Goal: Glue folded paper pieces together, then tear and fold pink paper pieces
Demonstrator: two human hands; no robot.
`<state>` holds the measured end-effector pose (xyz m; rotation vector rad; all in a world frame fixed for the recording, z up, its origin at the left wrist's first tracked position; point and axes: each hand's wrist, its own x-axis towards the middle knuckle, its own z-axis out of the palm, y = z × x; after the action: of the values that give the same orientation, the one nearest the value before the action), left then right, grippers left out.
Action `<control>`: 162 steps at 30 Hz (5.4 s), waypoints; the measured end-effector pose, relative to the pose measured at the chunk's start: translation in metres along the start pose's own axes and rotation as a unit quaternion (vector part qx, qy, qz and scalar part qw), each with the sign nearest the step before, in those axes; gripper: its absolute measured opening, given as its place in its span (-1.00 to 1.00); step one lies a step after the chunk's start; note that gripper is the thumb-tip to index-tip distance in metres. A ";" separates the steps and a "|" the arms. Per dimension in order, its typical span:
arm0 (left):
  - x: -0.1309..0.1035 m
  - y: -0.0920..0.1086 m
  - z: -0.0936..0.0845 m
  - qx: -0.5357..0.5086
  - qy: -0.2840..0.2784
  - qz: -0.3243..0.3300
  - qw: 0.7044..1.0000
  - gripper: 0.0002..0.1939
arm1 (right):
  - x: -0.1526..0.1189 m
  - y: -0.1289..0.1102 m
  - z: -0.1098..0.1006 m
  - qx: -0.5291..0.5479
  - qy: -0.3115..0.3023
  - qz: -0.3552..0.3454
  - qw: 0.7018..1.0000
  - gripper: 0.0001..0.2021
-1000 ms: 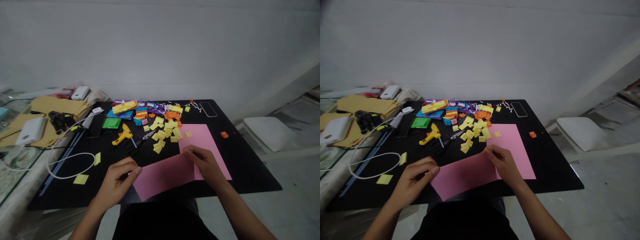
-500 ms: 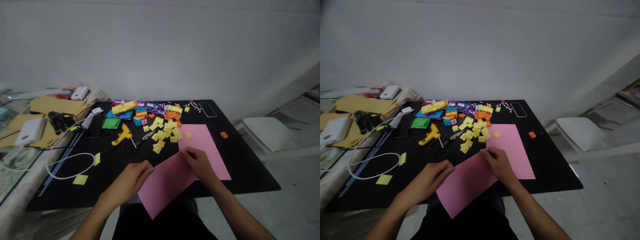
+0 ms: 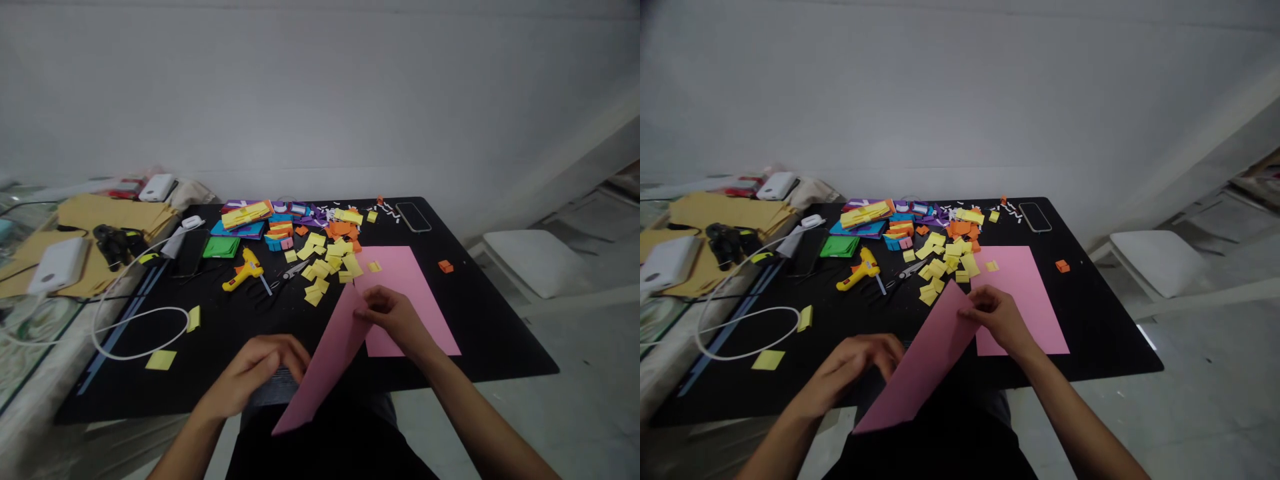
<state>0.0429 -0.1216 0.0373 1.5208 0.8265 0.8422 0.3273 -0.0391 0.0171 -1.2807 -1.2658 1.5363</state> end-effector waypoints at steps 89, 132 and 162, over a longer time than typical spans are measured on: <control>0.009 -0.094 0.031 0.590 0.063 0.019 0.804 -0.29 | -0.009 0.074 0.046 -0.562 -0.115 -0.298 0.763 -0.34; 0.018 -0.081 0.019 0.561 0.023 0.017 0.827 -0.22 | 0.003 0.069 0.046 -0.548 -0.079 -0.321 0.769 -0.42; 0.005 -0.091 0.025 0.587 0.090 -0.016 0.804 -0.32 | -0.001 0.075 0.046 -0.568 -0.027 -0.296 0.767 -0.47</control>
<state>0.0633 -0.1205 -0.0550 2.4895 1.6905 0.3984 0.2860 -0.0672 -0.0552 -1.2385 -2.5009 0.2310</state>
